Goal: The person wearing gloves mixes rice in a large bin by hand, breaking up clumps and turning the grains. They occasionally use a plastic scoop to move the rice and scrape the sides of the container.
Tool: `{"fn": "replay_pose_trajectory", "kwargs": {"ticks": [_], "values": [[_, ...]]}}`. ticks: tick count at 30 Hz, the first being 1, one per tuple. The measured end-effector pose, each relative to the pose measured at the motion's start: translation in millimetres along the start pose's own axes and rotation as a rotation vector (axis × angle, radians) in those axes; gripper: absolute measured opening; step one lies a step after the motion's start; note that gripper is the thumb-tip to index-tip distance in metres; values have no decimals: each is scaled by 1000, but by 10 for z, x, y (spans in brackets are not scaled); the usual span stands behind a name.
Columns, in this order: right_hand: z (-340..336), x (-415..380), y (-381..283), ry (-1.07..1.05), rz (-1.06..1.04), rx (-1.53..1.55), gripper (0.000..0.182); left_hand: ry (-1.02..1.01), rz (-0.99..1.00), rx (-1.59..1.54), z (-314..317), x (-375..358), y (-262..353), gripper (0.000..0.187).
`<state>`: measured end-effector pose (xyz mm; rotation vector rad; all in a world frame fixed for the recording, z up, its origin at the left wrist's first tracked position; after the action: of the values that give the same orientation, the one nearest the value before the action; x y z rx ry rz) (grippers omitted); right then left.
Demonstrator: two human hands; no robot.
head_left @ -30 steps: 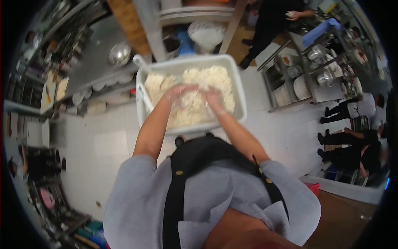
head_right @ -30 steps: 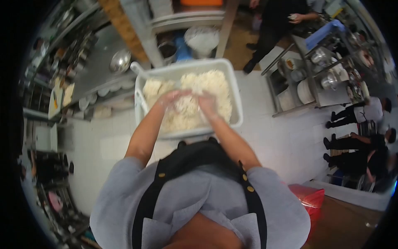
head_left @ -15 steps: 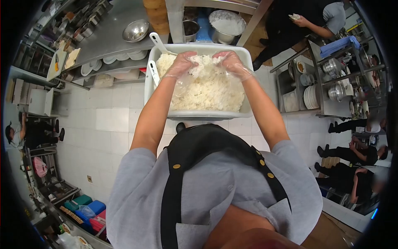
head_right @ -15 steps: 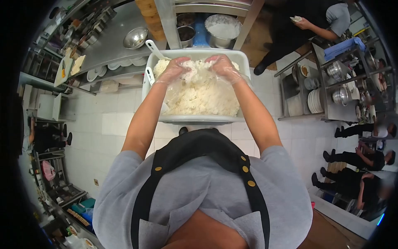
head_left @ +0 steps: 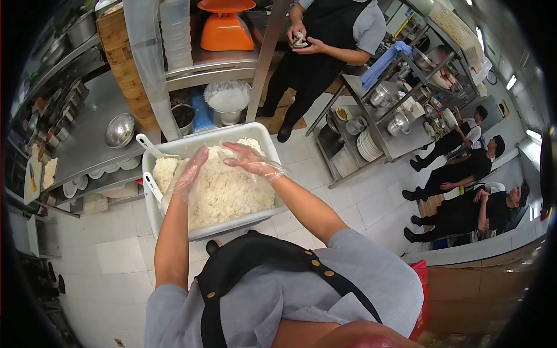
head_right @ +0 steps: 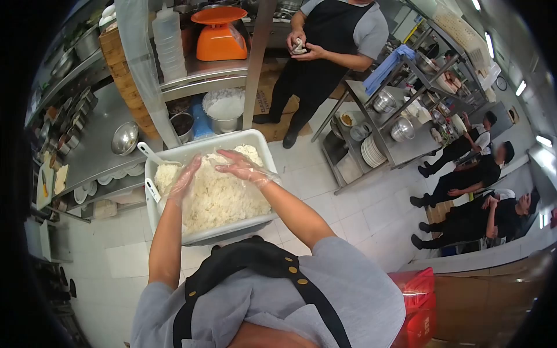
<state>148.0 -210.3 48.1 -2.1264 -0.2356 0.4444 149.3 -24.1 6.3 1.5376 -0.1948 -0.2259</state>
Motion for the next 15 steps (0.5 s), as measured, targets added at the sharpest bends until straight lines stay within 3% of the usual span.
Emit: {"fn": "replay_pose_trajectory", "kwargs": {"ticks": [2, 4, 7, 8, 11, 14, 15], "values": [[12, 18, 92, 29, 56, -56, 74, -41, 87, -145, 26, -58, -18, 84], [37, -40, 71, 2, 101, -98, 66, -2, 77, -98, 8, -168, 40, 82], [74, -24, 53, -34, -92, -126, 58, 51, -24, -39, -69, -351, 187, 77], [88, -12, 70, -61, -7, 79, 43, 68, -72, -22, -90, -397, 194, 76], [217, 171, 331, -47, 229, 205, 33, 49, 4, -38, -165, -352, 36, 68], [189, 204, 196, 95, 274, -76, 32, 92, 47, -265, -130, -443, 154, 67], [221, 243, 127, 54, 257, -133, 38, 106, 73, -316, -150, -458, 158, 66]]}}
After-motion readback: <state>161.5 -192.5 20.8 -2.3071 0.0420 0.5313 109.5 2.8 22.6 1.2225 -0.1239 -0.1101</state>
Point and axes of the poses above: each hand's wrist, its own x-axis towards the middle knuckle, its own z-axis out of the palm, y = z × x, the point moved 7 cm from there along x, towards the middle knuckle, and after that the axes turned 12 degrees about z, right-handed, at the moved point
